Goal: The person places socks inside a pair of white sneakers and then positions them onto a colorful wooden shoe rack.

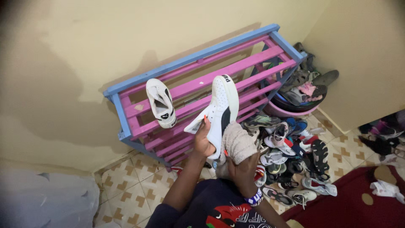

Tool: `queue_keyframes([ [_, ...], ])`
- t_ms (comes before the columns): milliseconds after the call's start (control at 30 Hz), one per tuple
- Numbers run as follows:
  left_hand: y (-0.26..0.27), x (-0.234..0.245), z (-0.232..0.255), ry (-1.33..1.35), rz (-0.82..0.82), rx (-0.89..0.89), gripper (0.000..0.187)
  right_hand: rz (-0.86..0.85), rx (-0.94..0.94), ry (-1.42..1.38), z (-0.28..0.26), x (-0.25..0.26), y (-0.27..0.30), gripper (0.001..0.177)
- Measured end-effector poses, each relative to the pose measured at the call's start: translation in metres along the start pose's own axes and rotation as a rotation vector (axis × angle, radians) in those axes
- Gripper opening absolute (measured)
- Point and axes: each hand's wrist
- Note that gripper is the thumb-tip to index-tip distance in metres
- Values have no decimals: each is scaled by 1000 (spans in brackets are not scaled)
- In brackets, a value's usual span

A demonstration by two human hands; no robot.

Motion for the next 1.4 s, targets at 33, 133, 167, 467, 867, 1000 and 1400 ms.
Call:
queue_keyframes([
  [33, -1, 9, -3, -37, 23, -9, 55, -2, 1, -1, 6, -1, -1, 59],
  [133, -7, 54, -34, -120, 128, -64, 51, -51, -37, 36, 22, -8, -22, 71],
  [167, -14, 70, -45, -170, 197, -116, 48, 15, -42, 33, 31, -12, -41, 84],
  [467, -15, 33, -4, -253, 78, -10, 54, 58, -21, -9, 8, -16, -66, 88],
  [867, -34, -33, 8, 261, 26, -266, 53, 486, -769, -1001, 69, -54, 63, 74],
  [1000, -39, -8, -23, 200, 268, -151, 57, 474, -622, -995, 66, -73, 87, 78],
  [1400, -23, 18, -69, -550, 551, 71, 49, 656, -611, -739, 43, -23, -10, 75],
])
Point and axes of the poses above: each hand's wrist, its own y-axis away from the middle knuckle, its own x-axis out of the back of the hand, z = x × y, and after that the axes turned 14 degrees about x, right-handed
